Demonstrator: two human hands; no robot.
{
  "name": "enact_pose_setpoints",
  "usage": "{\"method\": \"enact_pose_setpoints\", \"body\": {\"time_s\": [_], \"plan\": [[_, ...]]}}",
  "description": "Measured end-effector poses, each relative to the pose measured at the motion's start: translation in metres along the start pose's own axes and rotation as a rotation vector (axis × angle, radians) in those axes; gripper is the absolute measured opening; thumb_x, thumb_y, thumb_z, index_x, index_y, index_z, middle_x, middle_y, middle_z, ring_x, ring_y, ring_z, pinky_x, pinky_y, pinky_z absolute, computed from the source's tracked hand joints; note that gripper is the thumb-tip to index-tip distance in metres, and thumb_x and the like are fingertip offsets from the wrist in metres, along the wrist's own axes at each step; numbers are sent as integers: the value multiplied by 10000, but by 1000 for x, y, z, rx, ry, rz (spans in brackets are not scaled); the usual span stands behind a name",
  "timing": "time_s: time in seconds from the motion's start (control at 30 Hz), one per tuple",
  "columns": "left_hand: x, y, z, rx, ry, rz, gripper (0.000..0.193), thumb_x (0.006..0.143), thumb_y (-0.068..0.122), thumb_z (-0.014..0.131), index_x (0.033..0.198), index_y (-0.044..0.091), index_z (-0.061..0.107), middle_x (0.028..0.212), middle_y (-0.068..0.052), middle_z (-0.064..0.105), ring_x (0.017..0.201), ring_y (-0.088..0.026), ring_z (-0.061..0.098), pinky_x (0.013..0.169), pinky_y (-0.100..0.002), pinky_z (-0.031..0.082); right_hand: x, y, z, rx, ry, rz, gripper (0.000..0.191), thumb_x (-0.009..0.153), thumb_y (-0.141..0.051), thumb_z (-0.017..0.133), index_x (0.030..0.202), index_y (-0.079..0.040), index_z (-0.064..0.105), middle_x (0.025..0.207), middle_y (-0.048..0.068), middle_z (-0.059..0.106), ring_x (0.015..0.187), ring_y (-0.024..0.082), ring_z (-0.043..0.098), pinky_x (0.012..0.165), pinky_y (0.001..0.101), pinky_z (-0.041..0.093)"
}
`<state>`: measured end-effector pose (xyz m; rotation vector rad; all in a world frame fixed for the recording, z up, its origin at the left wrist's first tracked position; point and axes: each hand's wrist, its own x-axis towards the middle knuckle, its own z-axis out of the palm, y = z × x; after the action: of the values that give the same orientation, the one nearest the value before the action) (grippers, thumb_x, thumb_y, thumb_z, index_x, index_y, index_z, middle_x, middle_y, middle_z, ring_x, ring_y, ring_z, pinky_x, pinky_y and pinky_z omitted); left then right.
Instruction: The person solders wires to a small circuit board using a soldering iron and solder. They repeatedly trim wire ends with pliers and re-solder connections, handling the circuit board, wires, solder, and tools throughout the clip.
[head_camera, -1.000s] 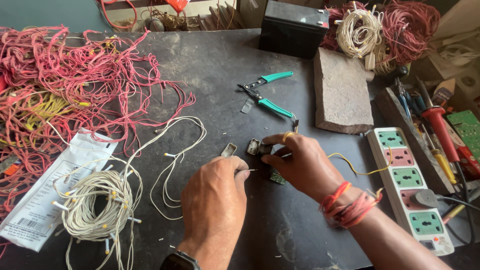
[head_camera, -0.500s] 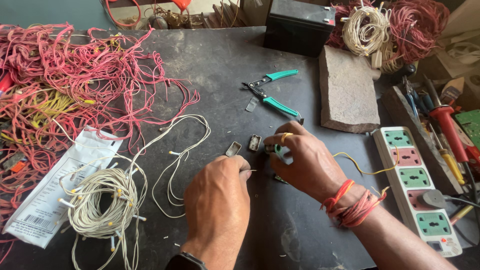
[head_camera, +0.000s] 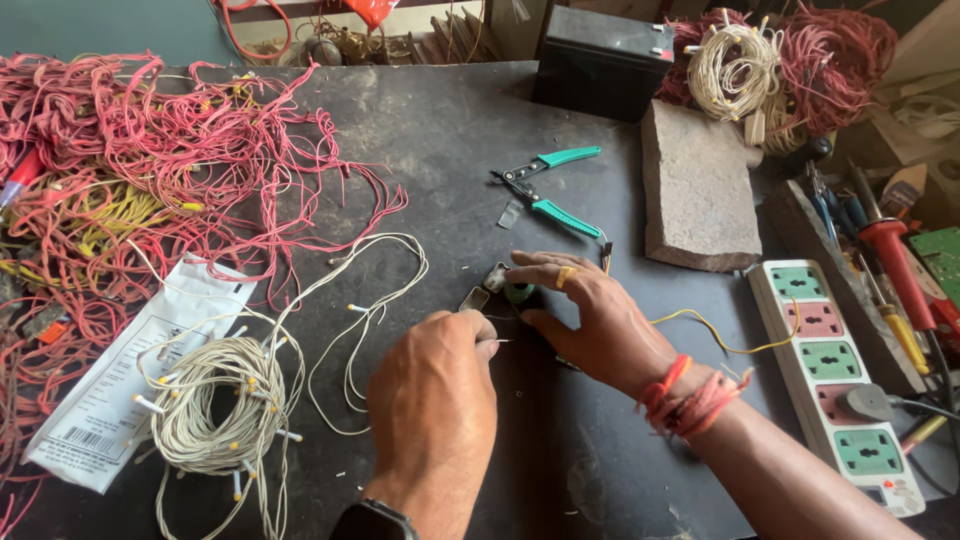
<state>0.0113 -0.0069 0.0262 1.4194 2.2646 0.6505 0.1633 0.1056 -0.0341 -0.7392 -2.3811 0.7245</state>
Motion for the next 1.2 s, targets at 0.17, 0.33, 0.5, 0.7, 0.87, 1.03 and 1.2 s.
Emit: {"method": "enact_pose_setpoints", "body": {"time_s": [0.17, 0.33, 0.5, 0.7, 0.87, 1.03, 1.2], "plan": [[1, -1, -7, 8, 6, -20, 145, 861, 209, 715, 973, 136, 772, 992, -95, 745, 878, -337, 712, 736, -456, 539, -3, -8, -6, -135, -33, -70, 279, 852, -116, 759, 1129, -131, 726, 1289, 71, 681, 1166, 281, 635, 976, 392, 510], [3, -4, -11, 33, 10, -38, 174, 854, 215, 725, 1002, 139, 776, 1001, -101, 747, 873, -340, 711, 744, -452, 539, -2, -18, 1, -172, -71, -183, 264, 851, -149, 757, 1108, -106, 714, 1204, 81, 677, 1071, 293, 626, 911, 409, 519], [4, -4, -9, 32, 12, -22, 176, 850, 207, 725, 998, 129, 778, 990, -92, 757, 866, -311, 727, 755, -433, 549, 1, -17, 4, -171, -81, -158, 262, 856, -47, 688, 1106, -118, 727, 1113, 55, 713, 1027, 286, 628, 899, 399, 529], [4, -4, -9, 21, -10, -24, 167, 866, 220, 720, 998, 135, 778, 982, -93, 754, 873, -325, 720, 758, -442, 540, 0, -7, -6, -109, -87, -117, 320, 855, 31, 622, 1142, -89, 697, 1126, 96, 723, 1018, 324, 652, 893, 408, 543], [4, -3, -7, 5, 4, -17, 165, 859, 214, 721, 993, 136, 779, 982, -100, 750, 876, -333, 717, 748, -446, 540, -1, -3, -8, -91, -115, -69, 359, 868, 78, 579, 1178, -75, 676, 1114, 108, 731, 1014, 328, 680, 884, 403, 557], [6, -3, -2, -9, -23, -16, 161, 867, 213, 713, 995, 138, 774, 984, -105, 748, 889, -335, 714, 749, -447, 540, 0, -7, -7, -133, -127, -78, 463, 777, 115, 566, 1195, -63, 656, 1120, 129, 717, 1035, 346, 672, 883, 414, 554], [10, -9, 6, -67, 75, 73, 147, 842, 193, 722, 963, 119, 765, 942, -109, 758, 872, -344, 714, 738, -452, 538, 3, -16, -9, -96, -112, -127, 400, 816, 75, 595, 1189, -60, 640, 1124, 123, 729, 1056, 340, 677, 904, 410, 548]]}}
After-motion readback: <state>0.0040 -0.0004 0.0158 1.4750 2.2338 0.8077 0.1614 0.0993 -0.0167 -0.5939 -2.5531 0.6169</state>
